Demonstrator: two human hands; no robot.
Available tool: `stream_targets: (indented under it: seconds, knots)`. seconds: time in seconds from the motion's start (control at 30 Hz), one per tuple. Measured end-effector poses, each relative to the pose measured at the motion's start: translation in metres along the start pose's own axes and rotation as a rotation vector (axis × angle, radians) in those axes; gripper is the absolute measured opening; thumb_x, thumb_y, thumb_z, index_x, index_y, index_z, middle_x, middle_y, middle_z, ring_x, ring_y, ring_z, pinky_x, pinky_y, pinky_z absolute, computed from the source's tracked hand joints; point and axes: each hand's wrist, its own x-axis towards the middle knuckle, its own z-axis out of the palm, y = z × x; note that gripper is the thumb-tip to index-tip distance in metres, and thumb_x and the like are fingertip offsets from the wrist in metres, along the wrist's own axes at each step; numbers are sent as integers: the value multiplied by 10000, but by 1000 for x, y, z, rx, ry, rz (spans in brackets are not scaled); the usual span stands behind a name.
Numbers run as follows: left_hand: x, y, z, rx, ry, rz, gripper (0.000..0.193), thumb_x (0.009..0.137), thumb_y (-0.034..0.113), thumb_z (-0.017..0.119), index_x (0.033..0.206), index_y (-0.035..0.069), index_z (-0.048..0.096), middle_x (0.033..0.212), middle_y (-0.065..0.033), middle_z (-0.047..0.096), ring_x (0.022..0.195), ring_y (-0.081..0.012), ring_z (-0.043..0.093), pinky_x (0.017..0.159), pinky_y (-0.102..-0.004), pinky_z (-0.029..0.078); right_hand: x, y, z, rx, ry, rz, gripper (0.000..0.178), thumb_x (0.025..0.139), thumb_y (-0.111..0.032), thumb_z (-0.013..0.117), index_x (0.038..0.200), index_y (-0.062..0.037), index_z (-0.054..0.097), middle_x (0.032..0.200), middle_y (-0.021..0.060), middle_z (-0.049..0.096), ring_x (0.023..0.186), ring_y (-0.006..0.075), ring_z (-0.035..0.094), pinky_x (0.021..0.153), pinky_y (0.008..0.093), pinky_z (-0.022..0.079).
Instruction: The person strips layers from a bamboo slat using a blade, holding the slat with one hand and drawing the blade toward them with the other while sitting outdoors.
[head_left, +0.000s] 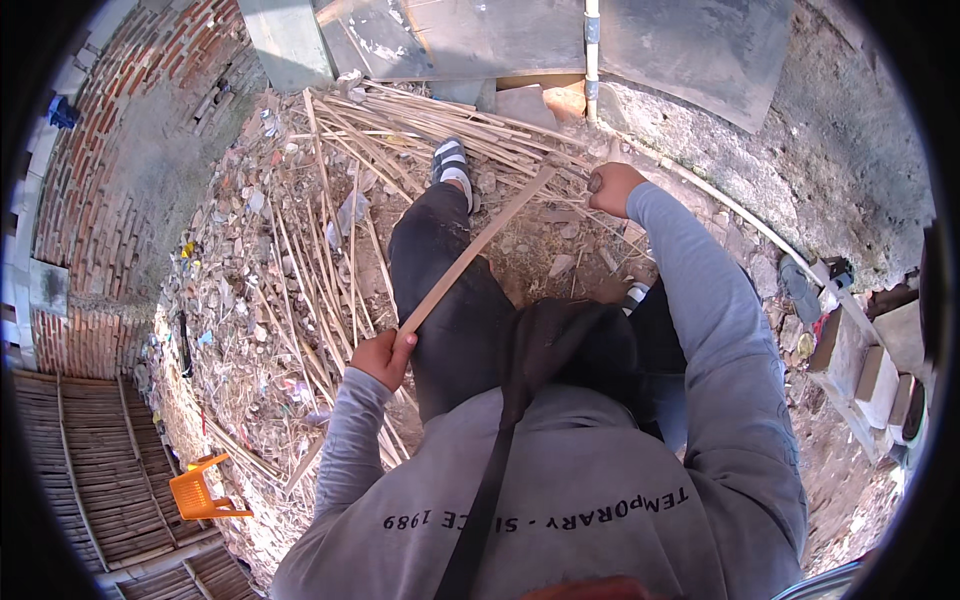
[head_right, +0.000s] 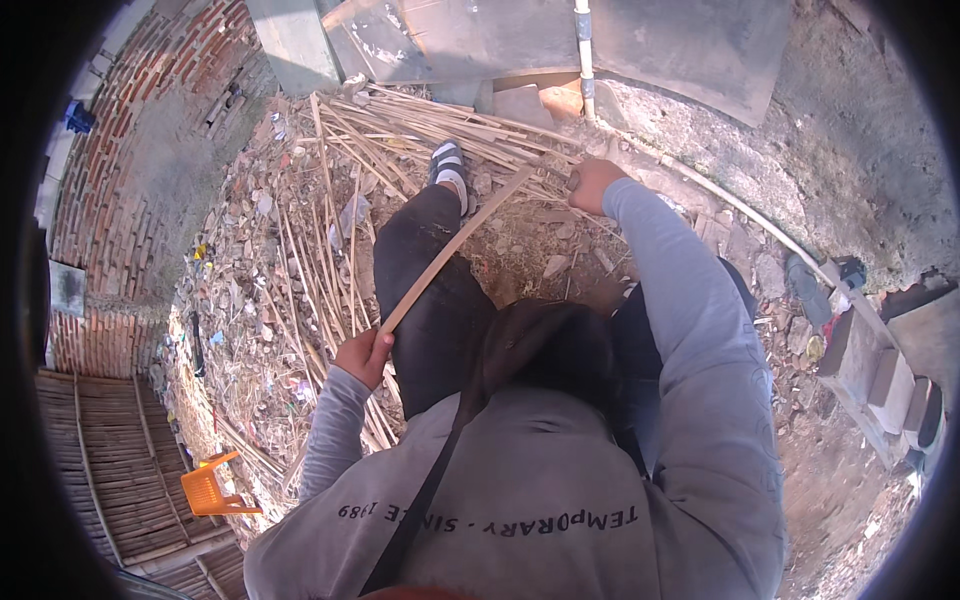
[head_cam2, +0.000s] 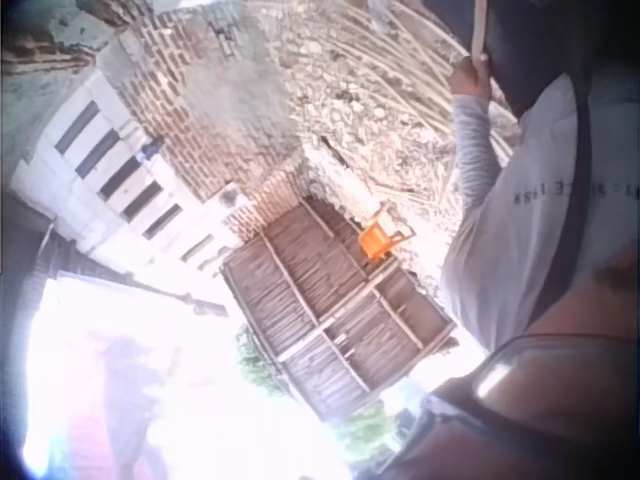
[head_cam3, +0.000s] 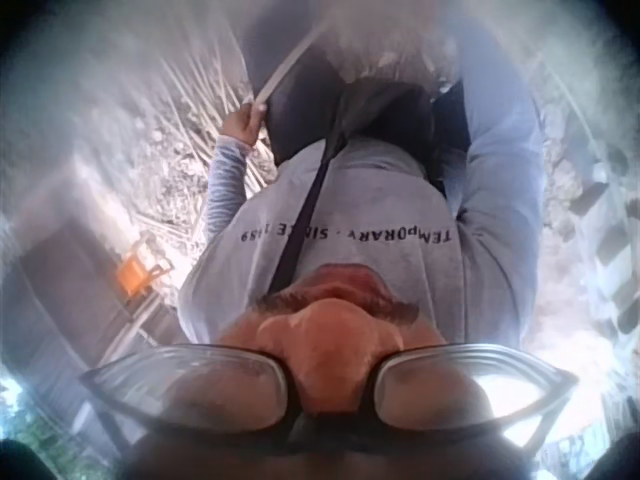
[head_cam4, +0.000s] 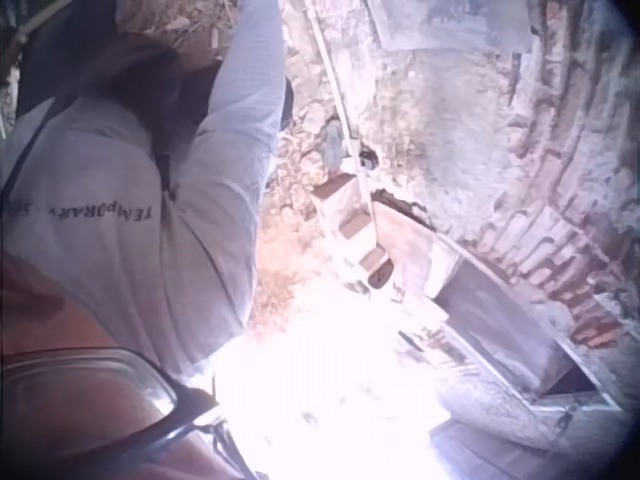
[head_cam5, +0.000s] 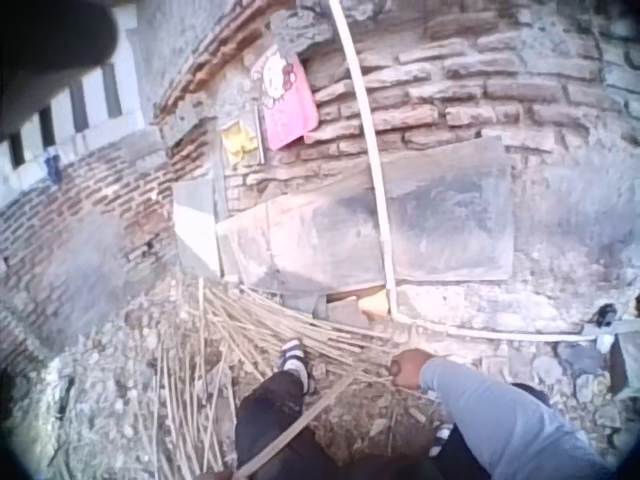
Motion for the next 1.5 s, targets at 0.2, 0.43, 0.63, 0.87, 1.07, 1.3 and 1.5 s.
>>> stream_targets:
  seconds: [0.2, 0.43, 0.63, 0.87, 1.07, 1.3, 1.5]
  knots:
    - [-4, -5, 20, -166, 23, -61, 536, 937, 510, 519, 789, -1, 587, 607, -165, 568, 604, -284, 587, 583, -396, 452, -25, -29, -34, 18, 133, -130, 311, 710, -256, 678, 923, -31, 652, 959, 214, 667, 941, 372, 636, 862, 432, 498]
    - [-8, -6, 25, -372, 45, -123, 382, 927, 392, 597, 907, 18, 524, 650, -78, 534, 601, -186, 507, 600, -345, 434, -41, 28, -78, 270, 248, -92, 395, 701, -300, 758, 958, -21, 647, 785, 127, 636, 771, 264, 627, 729, 379, 486]
    - [-8, 30, 16, -253, 76, -26, 398, 947, 411, 552, 964, 22, 470, 682, -97, 531, 637, -192, 515, 618, -350, 435, -55, 51, -69, 804, 302, 36, 407, 743, -281, 754, 1003, -4, 607, 715, 52, 582, 565, 116, 545, 500, 282, 458]
    - [-39, 55, -1, -368, 132, -11, 410, 989, 425, 489, 982, 14, 489, 698, -31, 500, 644, -130, 477, 616, -295, 422, -68, 58, -55, 863, 306, 46, 343, 731, -207, 749, 926, 32, 601, 641, 69, 588, 479, 144, 539, 447, 292, 432]
    - [-62, 65, -25, -607, 173, -29, 426, 1005, 446, 421, 863, 61, 536, 612, 16, 454, 530, -77, 419, 505, -245, 370, -69, 52, -61, 1105, 395, 28, 188, 774, -79, 703, 821, -5, 537, 582, 29, 513, 428, 112, 466, 394, 271, 366]
    - [-30, 94, -40, -772, -12, -131, 507, 1005, 485, 388, 820, 51, 574, 505, 5, 429, 375, -86, 384, 371, -239, 315, -66, 40, -55, 1056, 513, -4, 198, 781, -107, 704, 885, -20, 559, 633, 26, 542, 476, 108, 490, 437, 269, 390]
    - [30, 143, -31, -908, -148, -44, 447, 1010, 467, 377, 938, 57, 538, 586, -13, 478, 426, -82, 422, 408, -220, 355, -71, 43, -54, 1106, 479, -43, 164, 819, -74, 689, 859, -71, 530, 603, -29, 504, 448, 70, 462, 406, 234, 340]
